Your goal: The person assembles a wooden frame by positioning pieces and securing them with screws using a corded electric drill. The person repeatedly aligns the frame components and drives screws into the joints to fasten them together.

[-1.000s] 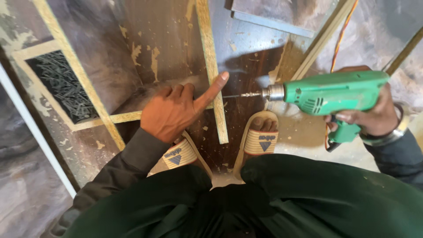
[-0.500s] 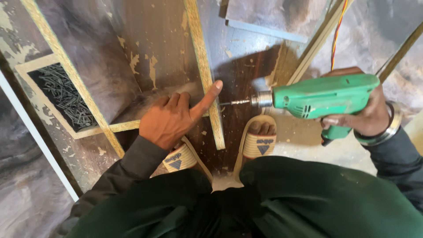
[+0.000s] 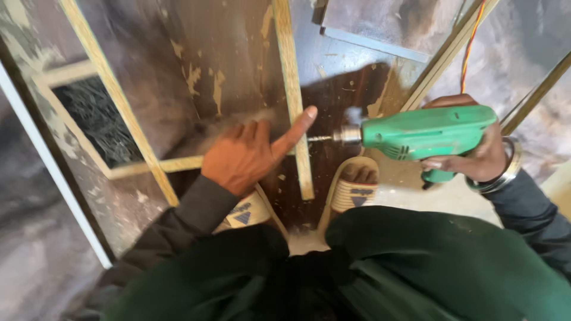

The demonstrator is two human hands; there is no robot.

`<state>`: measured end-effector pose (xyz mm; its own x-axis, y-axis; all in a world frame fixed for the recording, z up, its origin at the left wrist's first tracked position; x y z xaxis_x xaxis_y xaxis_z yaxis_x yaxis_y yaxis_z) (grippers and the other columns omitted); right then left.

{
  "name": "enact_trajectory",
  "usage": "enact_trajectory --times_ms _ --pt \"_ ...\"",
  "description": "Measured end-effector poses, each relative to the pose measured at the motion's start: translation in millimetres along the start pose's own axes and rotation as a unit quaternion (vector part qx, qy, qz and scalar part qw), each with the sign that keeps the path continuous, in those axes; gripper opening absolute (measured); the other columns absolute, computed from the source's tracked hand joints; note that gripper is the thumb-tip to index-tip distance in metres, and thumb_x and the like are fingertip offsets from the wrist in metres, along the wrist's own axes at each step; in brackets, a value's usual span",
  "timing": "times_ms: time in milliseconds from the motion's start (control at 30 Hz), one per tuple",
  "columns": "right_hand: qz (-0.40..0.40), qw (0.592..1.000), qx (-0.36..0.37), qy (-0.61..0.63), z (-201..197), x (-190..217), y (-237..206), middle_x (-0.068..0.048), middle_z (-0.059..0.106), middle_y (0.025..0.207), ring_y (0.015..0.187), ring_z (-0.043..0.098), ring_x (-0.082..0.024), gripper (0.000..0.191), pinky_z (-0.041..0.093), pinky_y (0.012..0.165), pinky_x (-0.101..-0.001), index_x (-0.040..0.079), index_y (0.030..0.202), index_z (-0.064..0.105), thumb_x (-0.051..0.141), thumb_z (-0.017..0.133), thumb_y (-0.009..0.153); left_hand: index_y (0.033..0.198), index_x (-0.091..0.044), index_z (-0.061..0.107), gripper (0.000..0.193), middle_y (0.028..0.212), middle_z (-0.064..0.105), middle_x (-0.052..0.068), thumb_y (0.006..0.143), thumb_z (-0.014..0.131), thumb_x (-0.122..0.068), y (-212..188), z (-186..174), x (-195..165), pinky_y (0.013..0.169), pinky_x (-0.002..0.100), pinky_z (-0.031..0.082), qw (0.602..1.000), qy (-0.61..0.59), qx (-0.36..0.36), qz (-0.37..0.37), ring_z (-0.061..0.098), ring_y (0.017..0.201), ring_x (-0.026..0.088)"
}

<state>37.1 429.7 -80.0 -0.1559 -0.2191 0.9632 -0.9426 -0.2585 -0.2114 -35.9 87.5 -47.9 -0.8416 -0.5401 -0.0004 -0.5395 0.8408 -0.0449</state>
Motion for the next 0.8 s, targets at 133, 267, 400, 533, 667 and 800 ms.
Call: enact_trajectory --times_ms 133,267,400,533,667,800 --pt "0.032 0.999 -0.02 0.033 -2 1 -2 -0.01 0.065 0.132 0.112 0.066 -0.015 0.078 0.054 0.105 -0.0324 -0.001 0.138 0.056 0.011 0.087 0.068 0.17 -0.021 0.014 0.084 0.076 0.049 0.004 0.099 0.058 -0.007 -1 -1 -1 0.06 0.032 0.051 1.0 0.014 -0.016 -0.012 0.053 0.065 0.018" --pt "0.018 1.0 -0.006 0.014 -8 13 2 -0.014 0.068 0.121 0.103 0.07 -0.017 0.074 0.06 0.095 -0.0344 -0.001 0.136 0.056 0.008 0.086 0.069 0.168 -0.02 0.016 0.077 0.073 0.049 0.003 0.105 0.059 -0.013 -1 2 -5 0.057 0.031 0.05 0.999 0.029 -0.015 -0.007 0.052 0.062 0.017" --pt "0.046 0.994 0.019 0.096 -1 17 11 -0.016 0.071 0.115 0.085 0.076 -0.02 0.066 0.066 0.072 -0.0351 -0.003 0.137 0.051 0.006 0.08 0.079 0.167 -0.02 0.017 0.08 0.075 0.051 0.004 0.1 0.06 -0.013 -3 -3 -3 0.061 0.034 0.052 0.998 0.024 -0.05 -0.013 0.054 0.064 0.019" --pt "0.045 0.986 0.023 0.159 8 23 19 -0.016 0.071 0.114 0.084 0.077 -0.023 0.067 0.068 0.069 -0.0356 -0.004 0.14 0.049 0.006 0.079 0.081 0.169 -0.019 0.019 0.081 0.075 0.049 0.003 0.101 0.061 -0.01 -3 -1 -3 0.059 0.03 0.051 1.0 -0.003 -0.027 -0.014 0.053 0.065 0.017" --pt "0.036 0.97 0.045 0.235 13 26 24 -0.017 0.075 0.106 0.071 0.073 -0.017 0.067 0.064 0.062 -0.0312 -0.003 0.14 0.051 0.006 0.08 0.08 0.168 -0.015 0.02 0.079 0.072 0.048 0.003 0.102 0.062 -0.013 -3 -2 -4 0.057 0.032 0.051 0.999 -0.023 -0.03 -0.015 0.053 0.062 0.018" --pt "-0.012 1.0 0.015 -0.021 2 33 28 -0.024 0.062 0.123 0.098 0.067 -0.027 0.074 0.06 0.083 -0.0381 -0.006 0.136 0.051 0.01 0.081 0.07 0.166 -0.015 0.021 0.079 0.071 0.049 0.002 0.098 0.063 -0.011 0 0 -2 0.048 0.03 0.047 1.0 -0.009 -0.022 -0.014 0.051 0.057 0.015"
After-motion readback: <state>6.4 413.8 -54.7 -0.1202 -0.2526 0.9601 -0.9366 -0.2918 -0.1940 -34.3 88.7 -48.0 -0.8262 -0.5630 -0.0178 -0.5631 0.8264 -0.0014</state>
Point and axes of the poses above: each hand's wrist, its own y-axis towards the middle knuckle, its own z-axis out of the palm, x = y × z, the point moved 6 cm from there along y, towards the middle knuckle
